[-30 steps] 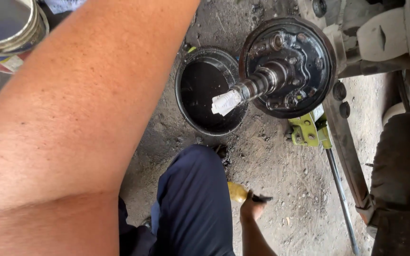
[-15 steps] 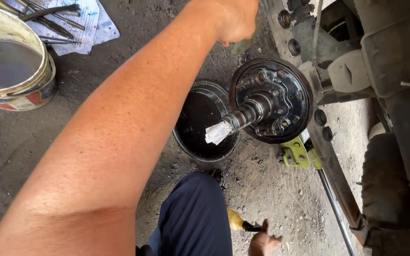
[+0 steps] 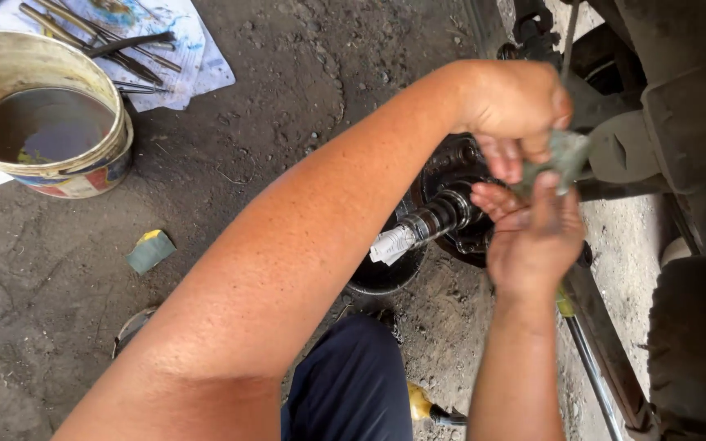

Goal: The person cleans a car part, likely a brake drum or hub, using a sponge and a spray bottle. They wipe the part with the sponge and spray it with liquid from the bottle, repeating the process to remove dirt and grime.

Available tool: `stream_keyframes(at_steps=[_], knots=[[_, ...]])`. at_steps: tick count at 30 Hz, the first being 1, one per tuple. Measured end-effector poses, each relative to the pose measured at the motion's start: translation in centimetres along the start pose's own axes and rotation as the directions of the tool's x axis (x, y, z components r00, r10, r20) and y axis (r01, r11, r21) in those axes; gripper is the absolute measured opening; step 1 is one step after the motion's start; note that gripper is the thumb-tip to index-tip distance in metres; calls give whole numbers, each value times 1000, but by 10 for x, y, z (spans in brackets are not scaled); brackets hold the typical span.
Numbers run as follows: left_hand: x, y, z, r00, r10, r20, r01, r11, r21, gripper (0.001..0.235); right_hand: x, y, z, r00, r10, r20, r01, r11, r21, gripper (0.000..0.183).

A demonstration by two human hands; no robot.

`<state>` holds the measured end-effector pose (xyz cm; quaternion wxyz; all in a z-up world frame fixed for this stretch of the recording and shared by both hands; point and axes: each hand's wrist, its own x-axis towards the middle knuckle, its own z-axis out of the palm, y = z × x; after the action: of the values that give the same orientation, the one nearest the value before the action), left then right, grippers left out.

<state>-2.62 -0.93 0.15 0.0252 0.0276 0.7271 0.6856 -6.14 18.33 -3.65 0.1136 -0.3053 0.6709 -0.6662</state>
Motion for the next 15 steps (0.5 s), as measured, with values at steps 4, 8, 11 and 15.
stream_keyframes(at_steps=[4,8,11,15], knots=[[3,4,-4,978,173,-115,-189,972,-141,20,28,-40,-12,931,211,296,-282,934,221,61],[11,2,-10,971,227,-79,-216,968,125,14,56,-42,-44,892,269,363,-349,921,174,53],[17,0,-8,957,256,-140,-232,959,164,10,66,-35,-41,958,174,228,-215,961,171,14],[18,-2,-2,963,159,-217,-136,984,118,12,68,-20,-30,994,109,-6,-107,987,116,16]])
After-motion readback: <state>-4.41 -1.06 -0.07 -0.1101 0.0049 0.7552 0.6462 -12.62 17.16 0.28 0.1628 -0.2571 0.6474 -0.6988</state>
